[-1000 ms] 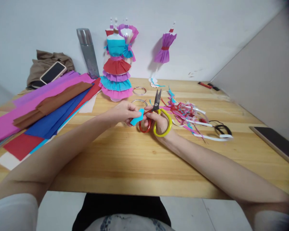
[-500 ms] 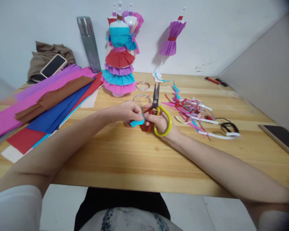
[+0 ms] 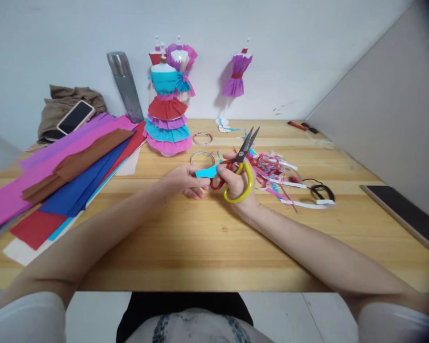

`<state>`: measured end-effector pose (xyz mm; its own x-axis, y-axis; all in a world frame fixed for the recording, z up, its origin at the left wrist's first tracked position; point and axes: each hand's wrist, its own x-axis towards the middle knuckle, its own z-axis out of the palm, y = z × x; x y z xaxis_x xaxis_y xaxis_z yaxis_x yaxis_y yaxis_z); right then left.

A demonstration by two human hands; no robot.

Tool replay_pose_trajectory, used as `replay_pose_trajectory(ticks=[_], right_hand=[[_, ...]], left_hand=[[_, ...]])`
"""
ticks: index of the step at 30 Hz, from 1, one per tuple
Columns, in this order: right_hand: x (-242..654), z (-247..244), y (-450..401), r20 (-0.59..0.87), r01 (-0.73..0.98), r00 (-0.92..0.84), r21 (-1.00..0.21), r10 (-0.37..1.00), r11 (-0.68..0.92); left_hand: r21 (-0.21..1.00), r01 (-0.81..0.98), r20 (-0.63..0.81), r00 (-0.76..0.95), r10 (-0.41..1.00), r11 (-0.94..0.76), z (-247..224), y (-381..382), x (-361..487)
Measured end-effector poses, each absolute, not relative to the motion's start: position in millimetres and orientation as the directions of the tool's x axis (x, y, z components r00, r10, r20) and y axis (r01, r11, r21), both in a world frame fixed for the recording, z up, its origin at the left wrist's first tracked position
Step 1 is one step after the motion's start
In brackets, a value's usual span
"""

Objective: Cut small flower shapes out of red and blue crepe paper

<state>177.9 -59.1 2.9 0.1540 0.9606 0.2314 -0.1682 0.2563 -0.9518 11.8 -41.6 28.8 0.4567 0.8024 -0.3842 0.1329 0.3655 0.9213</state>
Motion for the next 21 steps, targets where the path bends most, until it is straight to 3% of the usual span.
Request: replay_pose_trajectory(ticks=[11, 21], right_hand=[[176, -6, -59, 0.145, -0.254, 0.143, -0.951, 0.979, 0.177], [179, -13, -55, 0.106, -0.305, 0.057, -0.945, 0.993, 0.119]], left_hand=[[0.909, -0.120, -0.357, 0.267, 0.895, 0.399, 27, -52, 24], [0.922, -0.095, -0.336, 0.287, 0.897, 0.376, 30, -47, 18]])
